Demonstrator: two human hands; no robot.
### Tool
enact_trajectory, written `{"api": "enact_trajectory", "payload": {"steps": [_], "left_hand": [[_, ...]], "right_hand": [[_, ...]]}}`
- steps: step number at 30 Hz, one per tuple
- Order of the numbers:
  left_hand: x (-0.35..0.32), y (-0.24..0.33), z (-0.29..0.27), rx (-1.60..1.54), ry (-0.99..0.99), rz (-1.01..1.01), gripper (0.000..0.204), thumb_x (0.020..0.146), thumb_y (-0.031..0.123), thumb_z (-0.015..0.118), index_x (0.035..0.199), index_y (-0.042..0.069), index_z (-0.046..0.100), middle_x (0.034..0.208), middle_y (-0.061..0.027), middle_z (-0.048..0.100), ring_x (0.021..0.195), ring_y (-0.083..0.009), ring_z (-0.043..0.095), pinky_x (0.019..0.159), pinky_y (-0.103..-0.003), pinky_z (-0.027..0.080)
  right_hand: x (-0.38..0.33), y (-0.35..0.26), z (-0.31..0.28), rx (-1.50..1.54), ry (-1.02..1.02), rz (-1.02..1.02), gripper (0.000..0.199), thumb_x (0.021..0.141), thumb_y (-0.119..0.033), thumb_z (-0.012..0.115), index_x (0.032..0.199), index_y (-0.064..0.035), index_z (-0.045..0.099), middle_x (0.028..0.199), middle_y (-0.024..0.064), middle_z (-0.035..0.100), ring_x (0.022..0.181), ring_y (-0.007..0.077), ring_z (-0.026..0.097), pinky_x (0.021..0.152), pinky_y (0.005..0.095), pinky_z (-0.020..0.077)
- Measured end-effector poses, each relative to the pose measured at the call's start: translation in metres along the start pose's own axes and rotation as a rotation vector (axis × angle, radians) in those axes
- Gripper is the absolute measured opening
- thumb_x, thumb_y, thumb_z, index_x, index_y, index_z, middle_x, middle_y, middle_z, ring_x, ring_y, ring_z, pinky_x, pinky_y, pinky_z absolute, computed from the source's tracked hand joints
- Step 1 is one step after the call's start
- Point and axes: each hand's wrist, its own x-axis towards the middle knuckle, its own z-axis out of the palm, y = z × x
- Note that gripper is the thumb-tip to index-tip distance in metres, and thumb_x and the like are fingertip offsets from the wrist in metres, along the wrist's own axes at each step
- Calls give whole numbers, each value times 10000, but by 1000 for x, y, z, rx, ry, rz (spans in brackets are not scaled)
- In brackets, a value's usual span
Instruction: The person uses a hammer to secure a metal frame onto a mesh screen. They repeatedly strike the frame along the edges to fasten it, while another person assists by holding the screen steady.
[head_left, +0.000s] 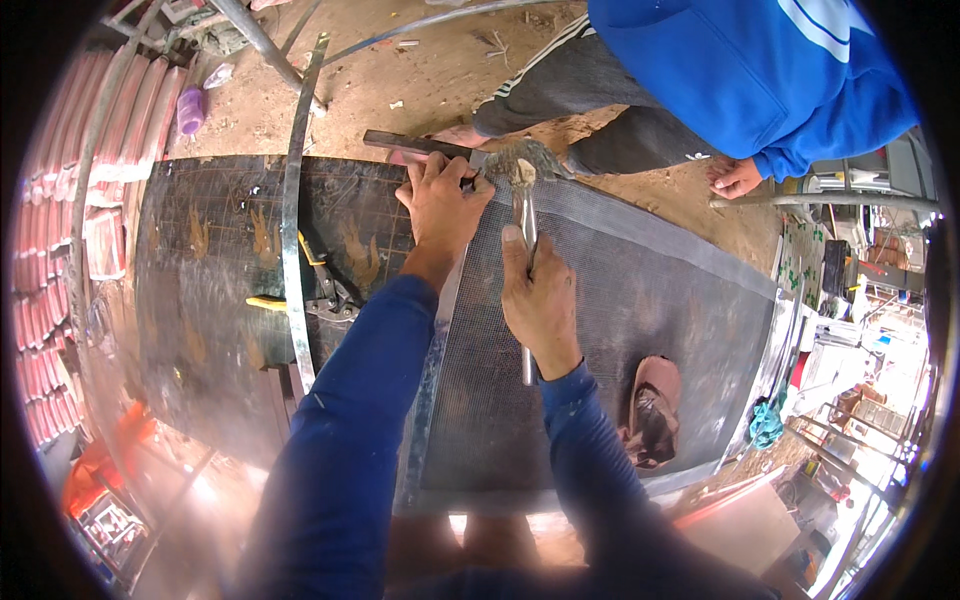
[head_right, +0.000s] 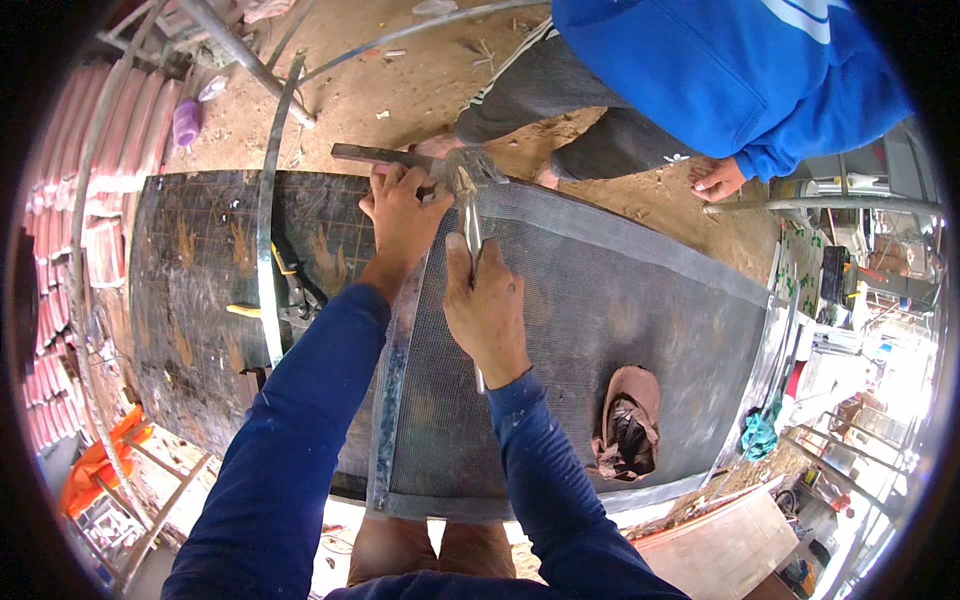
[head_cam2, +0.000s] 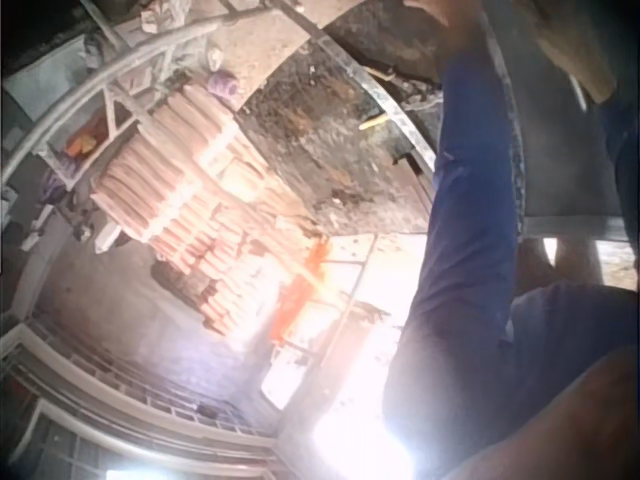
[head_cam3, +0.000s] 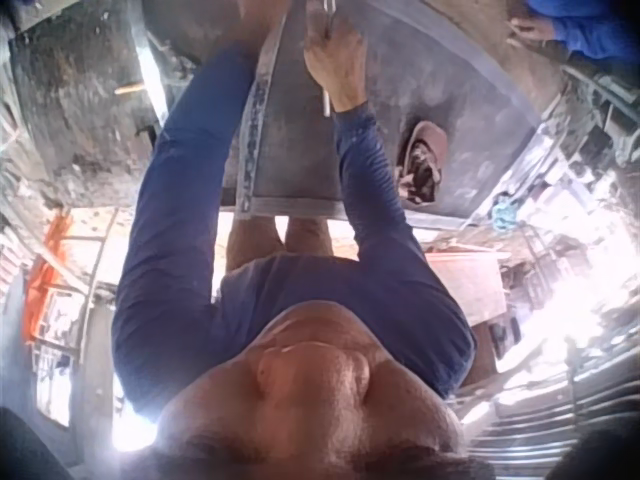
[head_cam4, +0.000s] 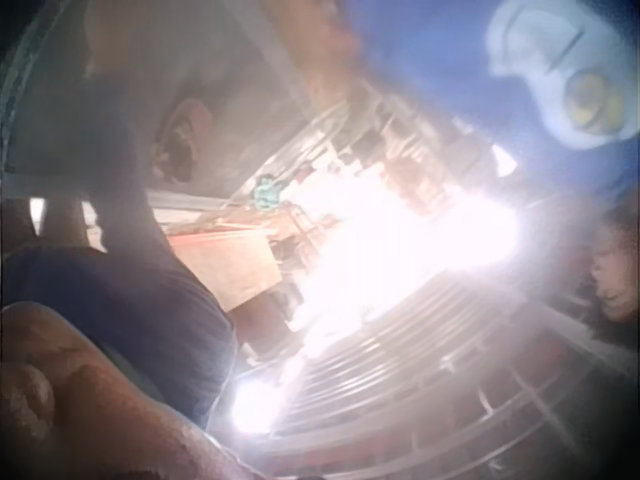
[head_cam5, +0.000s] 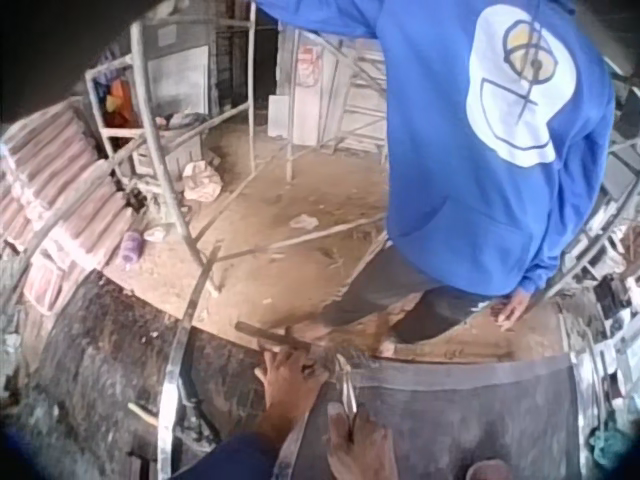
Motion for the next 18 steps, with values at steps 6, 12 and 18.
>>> {"api": "enact_trajectory", "payload": {"steps": [6,12,18], "left_hand": [[5,11,-10,-27,-94,-42,304,867,385,848,1064,171,761,1207,-38,678,1320,-372,564,1045,-632,389],[3,8,-14,-18,-132,-54,275,897,367,819,1081,172,755,1234,-54,680,1341,-388,553,1042,-639,385],[3,9,-11,-52,-41,10,231,888,303,841,1027,146,746,1208,-42,708,1281,-418,564,986,-667,401]], "right_hand": [[7,-5,4,-52,5,-11,449,1164,-362,638,966,36,576,677,261,675,606,475,725,536,515,540],[7,-22,-7,-72,5,0,409,1152,-344,662,1018,36,593,709,275,694,642,461,753,550,510,558],[0,-23,-9,-26,156,-202,398,1155,-340,650,1052,44,621,759,285,714,680,469,765,569,509,571]]}}
